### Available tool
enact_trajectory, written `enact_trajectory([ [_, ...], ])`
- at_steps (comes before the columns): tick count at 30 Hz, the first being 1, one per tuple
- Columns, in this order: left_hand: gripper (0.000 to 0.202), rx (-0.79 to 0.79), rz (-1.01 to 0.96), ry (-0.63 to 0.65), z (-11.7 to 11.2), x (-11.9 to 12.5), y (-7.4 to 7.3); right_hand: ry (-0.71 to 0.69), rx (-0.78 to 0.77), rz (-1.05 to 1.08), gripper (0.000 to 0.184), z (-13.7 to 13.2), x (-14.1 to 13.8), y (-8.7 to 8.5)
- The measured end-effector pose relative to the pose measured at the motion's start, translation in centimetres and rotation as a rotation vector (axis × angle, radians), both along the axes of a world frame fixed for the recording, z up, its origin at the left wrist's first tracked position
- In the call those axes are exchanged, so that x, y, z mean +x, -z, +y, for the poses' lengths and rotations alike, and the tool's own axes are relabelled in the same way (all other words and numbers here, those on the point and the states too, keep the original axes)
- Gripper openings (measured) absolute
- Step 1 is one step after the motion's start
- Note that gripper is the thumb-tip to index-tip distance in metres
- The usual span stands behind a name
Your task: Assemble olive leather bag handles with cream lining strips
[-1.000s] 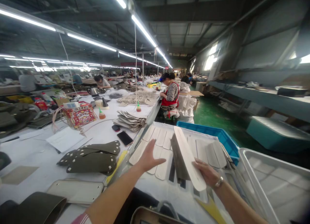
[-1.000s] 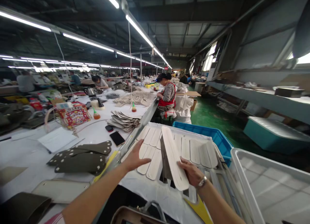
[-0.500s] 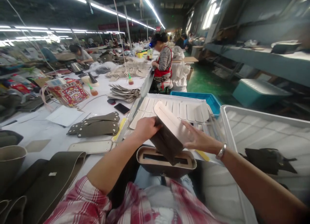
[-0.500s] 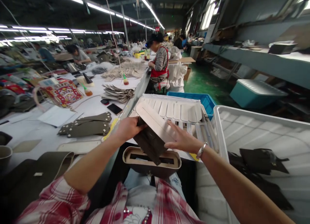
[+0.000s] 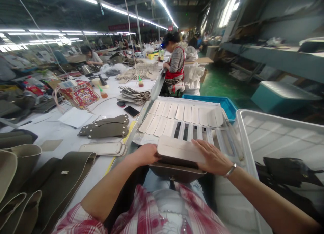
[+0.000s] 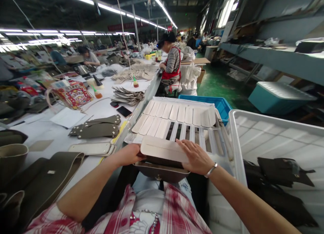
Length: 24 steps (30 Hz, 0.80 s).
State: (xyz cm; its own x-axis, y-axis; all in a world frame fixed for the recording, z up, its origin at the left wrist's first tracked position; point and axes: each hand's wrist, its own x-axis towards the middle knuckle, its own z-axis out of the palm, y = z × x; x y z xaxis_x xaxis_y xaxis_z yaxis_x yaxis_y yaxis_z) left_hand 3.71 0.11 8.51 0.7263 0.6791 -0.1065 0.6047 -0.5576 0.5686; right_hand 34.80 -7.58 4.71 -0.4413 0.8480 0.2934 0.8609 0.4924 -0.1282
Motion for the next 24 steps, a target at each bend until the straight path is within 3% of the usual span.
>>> enact_trajectory([
  [3,0.017,0.024,-0.079,-0.166,0.1,-1.3,1.7,-0.010,0.033,-0.094,0.084,-0.1,-0.5,0.0],
  [6,0.024,0.077,-0.327,-0.481,0.2,-2.9,3.8,-0.056,0.066,-0.206,0.076,0.4,-1.8,0.3],
  [8,0.027,0.034,-0.458,-0.656,-0.3,-3.9,5.3,-0.082,0.115,-0.264,0.068,0.6,-2.6,0.6],
  [10,0.031,-0.026,-0.516,-0.738,-1.2,-4.4,6.7,-0.088,0.170,-0.304,0.060,0.5,-3.0,0.9],
  [16,0.040,-0.129,-0.552,-0.794,-4.1,-3.8,8.2,-0.153,0.229,-0.388,0.055,-0.3,-3.1,1.3],
  [21,0.045,-0.051,-0.496,-0.730,-3.6,-2.5,8.5,-0.232,0.175,-0.398,0.062,0.1,-3.8,0.9],
  [24,0.051,0.020,-0.414,-0.626,-3.1,-2.0,8.3,-0.269,0.178,-0.369,0.068,-0.2,-3.4,0.9],
])
